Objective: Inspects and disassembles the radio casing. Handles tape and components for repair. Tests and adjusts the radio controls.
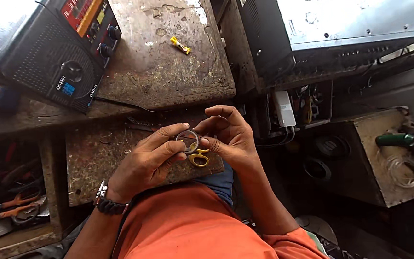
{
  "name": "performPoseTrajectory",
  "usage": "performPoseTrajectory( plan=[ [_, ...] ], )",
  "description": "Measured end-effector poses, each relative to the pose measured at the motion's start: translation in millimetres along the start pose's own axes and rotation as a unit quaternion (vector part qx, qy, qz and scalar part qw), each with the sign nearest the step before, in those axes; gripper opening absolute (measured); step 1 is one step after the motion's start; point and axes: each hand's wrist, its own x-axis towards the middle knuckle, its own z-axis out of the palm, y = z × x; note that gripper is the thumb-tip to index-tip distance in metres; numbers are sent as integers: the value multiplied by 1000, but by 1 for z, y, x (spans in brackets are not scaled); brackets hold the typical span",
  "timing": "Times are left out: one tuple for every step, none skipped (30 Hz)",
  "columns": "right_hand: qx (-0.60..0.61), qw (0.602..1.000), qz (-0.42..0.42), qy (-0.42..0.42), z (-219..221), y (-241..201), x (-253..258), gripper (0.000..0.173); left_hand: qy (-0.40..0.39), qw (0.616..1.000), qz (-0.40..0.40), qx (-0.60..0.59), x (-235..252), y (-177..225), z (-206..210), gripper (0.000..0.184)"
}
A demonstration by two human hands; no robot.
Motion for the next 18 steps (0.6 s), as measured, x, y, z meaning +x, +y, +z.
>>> performPoseTrajectory(
  plan=[
    [4,1000,2,5,0,0,-1,57,-3,1000,-2,1,0,0,1,17],
    [8,1000,2,8,-1,1,-2,58,-6,1000,-4,3,0,-1,2,17],
    [11,1000,3,9,-2,1,-3,59,-11,1000,-4,4,0,-1,3,18],
    [15,1000,6,5,-3,2,-4,58,-17,1000,-6,4,0,-1,3,21],
    [18,1000,9,-1,-4,2,-5,55,-24,1000,-8,1,0,0,4,23],
    [20,1000,15,-11,-5,2,-6,53,-34,999,-13,-1,0,2,4,25],
    [21,999,20,-20,-6,2,-6,50,-49,999,-21,0,1,4,5,26],
    [21,999,25,-26,-7,3,-6,48,-63,998,-31,5,1,7,5,25],
    [20,999,29,-30,-8,3,-5,47,-69,997,-44,14,1,8,7,23],
    [18,999,33,-33,-9,3,-5,46,-65,996,-60,28,1,10,9,22],
    [13,999,38,-31,-7,2,-5,44,-57,994,-78,45,1,9,10,22],
    [12,999,43,-29,-6,0,-6,42,-48,992,-94,65,1,7,9,24],
    [15,998,46,-29,-4,-3,-8,39,-41,989,-112,92,2,3,7,27],
    [23,998,46,-32,-2,-7,-11,38,-33,983,-130,126,2,-2,4,28],
    [31,998,44,-38,-1,-12,-14,37,-28,976,-147,159,3,-8,2,29],
    [35,997,40,-48,1,-17,-17,38,-22,971,-158,179,2,-13,-1,30],
    [40,997,35,-57,3,-20,-18,38,-18,971,-157,181,2,-16,-3,32],
    [40,997,31,-60,2,-21,-18,36,-21,975,-144,168,2,-17,-5,33]
  ],
)
